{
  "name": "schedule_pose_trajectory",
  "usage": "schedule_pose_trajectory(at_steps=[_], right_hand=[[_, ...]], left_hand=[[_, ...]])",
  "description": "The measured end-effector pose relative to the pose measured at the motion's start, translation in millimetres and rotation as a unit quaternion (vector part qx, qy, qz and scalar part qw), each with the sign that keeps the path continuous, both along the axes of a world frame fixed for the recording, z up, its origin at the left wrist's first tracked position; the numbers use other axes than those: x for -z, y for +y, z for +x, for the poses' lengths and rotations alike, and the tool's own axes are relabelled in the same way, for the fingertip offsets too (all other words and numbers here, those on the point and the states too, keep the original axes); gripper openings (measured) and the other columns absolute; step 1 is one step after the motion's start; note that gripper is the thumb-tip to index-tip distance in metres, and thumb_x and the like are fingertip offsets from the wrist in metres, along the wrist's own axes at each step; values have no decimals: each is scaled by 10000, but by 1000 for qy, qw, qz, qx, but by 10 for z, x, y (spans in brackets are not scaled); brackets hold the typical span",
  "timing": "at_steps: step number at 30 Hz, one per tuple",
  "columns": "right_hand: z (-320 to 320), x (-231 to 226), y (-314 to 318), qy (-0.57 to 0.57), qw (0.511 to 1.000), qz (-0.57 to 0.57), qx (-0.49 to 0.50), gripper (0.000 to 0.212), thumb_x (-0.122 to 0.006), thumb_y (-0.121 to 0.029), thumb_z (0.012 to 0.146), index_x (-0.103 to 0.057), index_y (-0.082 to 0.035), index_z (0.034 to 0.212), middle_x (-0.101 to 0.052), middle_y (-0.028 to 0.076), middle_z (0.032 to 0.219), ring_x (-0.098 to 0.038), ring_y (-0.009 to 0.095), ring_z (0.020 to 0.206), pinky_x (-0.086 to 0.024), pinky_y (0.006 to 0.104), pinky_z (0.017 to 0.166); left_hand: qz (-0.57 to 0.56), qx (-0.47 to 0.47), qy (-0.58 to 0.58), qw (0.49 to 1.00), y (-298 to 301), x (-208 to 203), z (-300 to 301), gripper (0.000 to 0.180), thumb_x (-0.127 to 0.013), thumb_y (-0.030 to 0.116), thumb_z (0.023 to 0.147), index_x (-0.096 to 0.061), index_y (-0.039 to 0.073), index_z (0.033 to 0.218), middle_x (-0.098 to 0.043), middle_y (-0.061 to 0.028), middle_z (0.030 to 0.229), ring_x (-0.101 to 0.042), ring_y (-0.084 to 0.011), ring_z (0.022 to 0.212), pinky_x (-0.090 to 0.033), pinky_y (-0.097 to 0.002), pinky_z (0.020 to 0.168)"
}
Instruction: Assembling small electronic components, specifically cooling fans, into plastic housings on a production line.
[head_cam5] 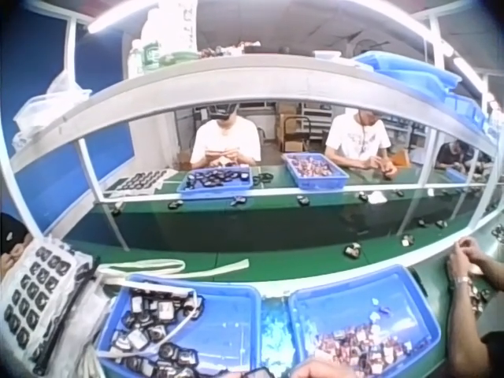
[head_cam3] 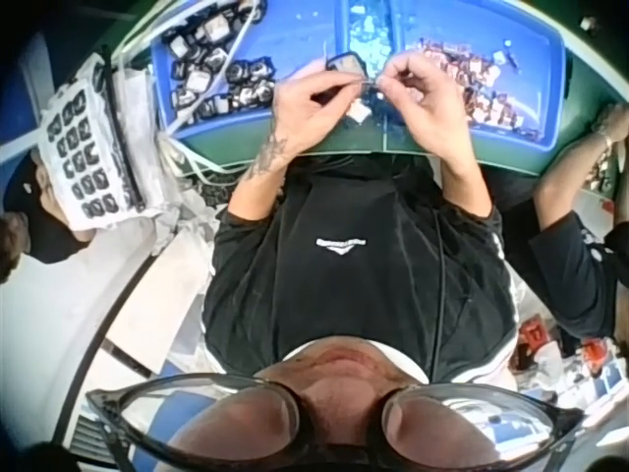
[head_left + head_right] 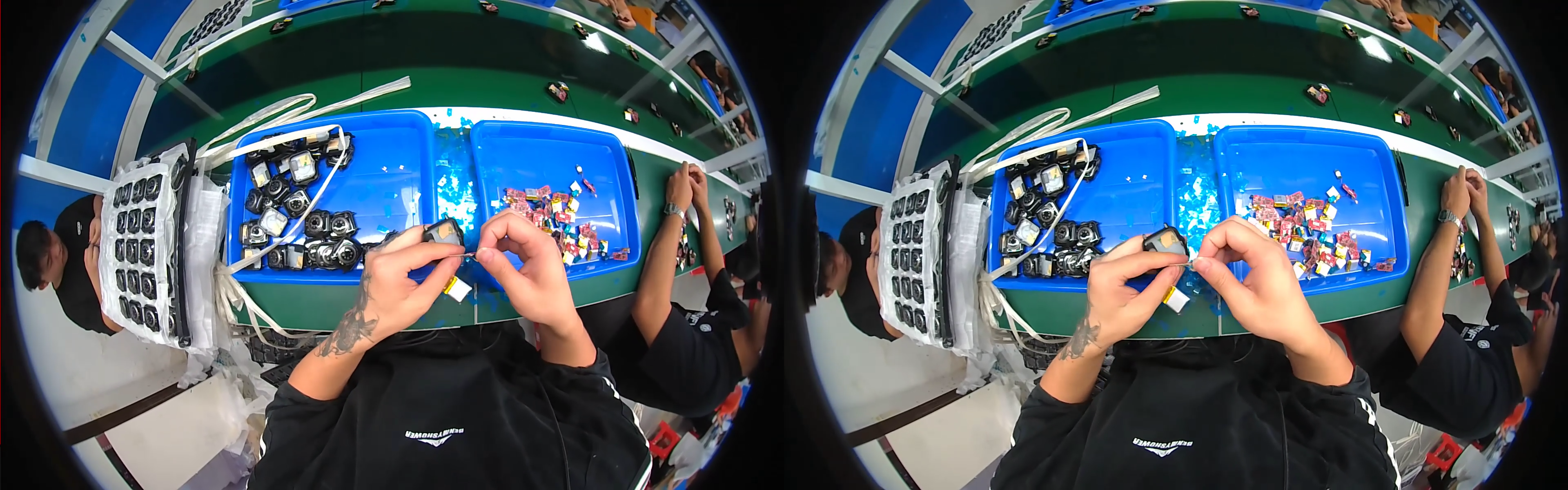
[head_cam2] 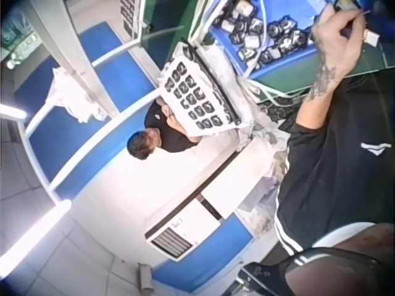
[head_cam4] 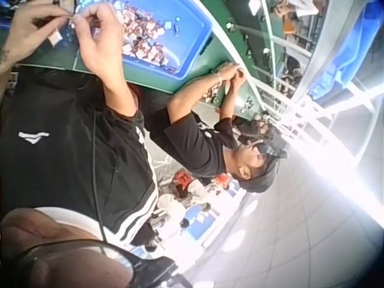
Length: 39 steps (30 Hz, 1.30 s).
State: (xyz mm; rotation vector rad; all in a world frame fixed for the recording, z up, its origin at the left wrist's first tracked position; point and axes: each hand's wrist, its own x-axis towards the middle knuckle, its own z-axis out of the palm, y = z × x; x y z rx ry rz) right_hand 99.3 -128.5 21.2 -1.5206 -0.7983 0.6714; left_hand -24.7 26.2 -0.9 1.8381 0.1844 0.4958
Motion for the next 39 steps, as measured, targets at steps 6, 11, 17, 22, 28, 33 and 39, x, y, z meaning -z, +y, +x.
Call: schedule_pose_trajectory(at_steps=[6,11,17,22,28,33,39], right_hand=[[-87,-33,-11,33,999,12,20,188,-690,26,830,-599,3,992,-604,50,923,-593,107,815,-508,261,757],[-139,64,56,-20,997,-10,74,252,-707,47,804,-578,-4,1014,-614,40,843,-558,71,686,-470,220,657],[-231,153,91,-43,989,25,137,232,-701,77,796,-530,-6,930,-608,46,832,-502,50,639,-436,214,625],[-305,212,108,-39,984,81,152,233,-692,102,795,-509,-14,882,-606,67,839,-476,53,645,-434,214,635],[-343,261,120,-10,981,95,169,238,-695,100,797,-501,-22,860,-611,73,844,-477,44,639,-428,208,622],[-272,170,96,-8,987,43,156,264,-713,76,793,-505,-31,916,-627,46,817,-461,20,597,-382,183,560],[-144,125,48,31,994,-27,103,365,-728,45,781,-512,-46,1060,-620,-6,776,-420,5,571,-340,183,537]], left_hand=[[-230,24,91,969,-58,49,11,130,-679,18,869,-724,-11,987,-643,-95,923,-692,-140,804,-530,-221,629],[-273,10,33,961,-161,37,1,308,-613,-40,895,-640,-8,1200,-630,-147,1177,-649,-186,1049,-556,-268,858],[-300,41,50,952,-126,-24,-2,423,-574,-101,893,-558,-8,1306,-613,-140,1243,-630,-166,1059,-539,-266,865],[-282,40,29,958,-136,13,-15,426,-573,-75,904,-546,7,1321,-599,-125,1286,-623,-158,1081,-542,-270,882],[-278,43,44,959,-152,33,-9,397,-559,-74,915,-551,-1,1305,-625,-115,1208,-635,-144,1041,-533,-259,875],[-324,42,3,945,-168,98,-21,266,-549,-66,930,-594,-30,1190,-629,-111,1185,-636,-158,1046,-517,-260,903],[-309,35,-17,950,-212,171,7,296,-551,-69,927,-579,-27,1218,-626,-117,1174,-637,-154,1023,-527,-260,886]])
